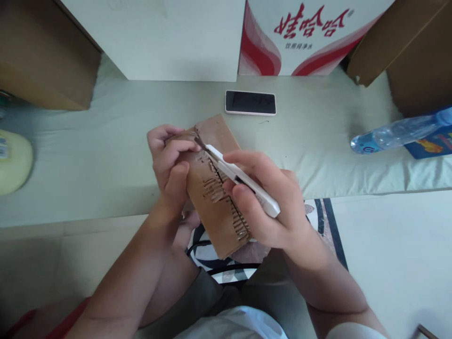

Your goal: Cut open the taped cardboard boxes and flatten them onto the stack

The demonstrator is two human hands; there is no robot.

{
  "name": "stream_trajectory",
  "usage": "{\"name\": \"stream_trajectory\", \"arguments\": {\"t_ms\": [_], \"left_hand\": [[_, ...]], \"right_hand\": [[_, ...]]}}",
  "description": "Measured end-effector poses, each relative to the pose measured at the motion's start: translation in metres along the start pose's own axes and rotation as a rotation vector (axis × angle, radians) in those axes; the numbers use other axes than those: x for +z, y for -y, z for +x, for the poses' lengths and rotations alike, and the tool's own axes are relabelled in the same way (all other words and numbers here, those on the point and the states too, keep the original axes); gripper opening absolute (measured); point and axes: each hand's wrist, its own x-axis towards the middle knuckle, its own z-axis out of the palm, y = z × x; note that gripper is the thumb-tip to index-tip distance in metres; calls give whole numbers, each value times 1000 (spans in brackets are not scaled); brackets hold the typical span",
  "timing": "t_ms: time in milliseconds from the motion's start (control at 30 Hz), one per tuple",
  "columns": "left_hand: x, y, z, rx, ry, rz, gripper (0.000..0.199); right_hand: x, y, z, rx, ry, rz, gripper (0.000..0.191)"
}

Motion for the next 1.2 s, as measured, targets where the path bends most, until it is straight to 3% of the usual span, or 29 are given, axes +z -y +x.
{"name": "stream_trajectory", "arguments": {"t_ms": [200, 333, 733, 1200], "left_hand": [[0, 3, -1, 40, -2, 48, 45], [0, 2, -1, 49, -10, 8, 36], [1, 5, -1, 57, -5, 6, 37], [2, 7, -2, 56, -12, 29, 38]], "right_hand": [[5, 5, 1, -37, -23, -1, 15], [5, 9, 4, -60, -2, -67, 17], [5, 7, 8, -227, 56, -245, 25], [5, 7, 9, -257, 71, -258, 25]]}}
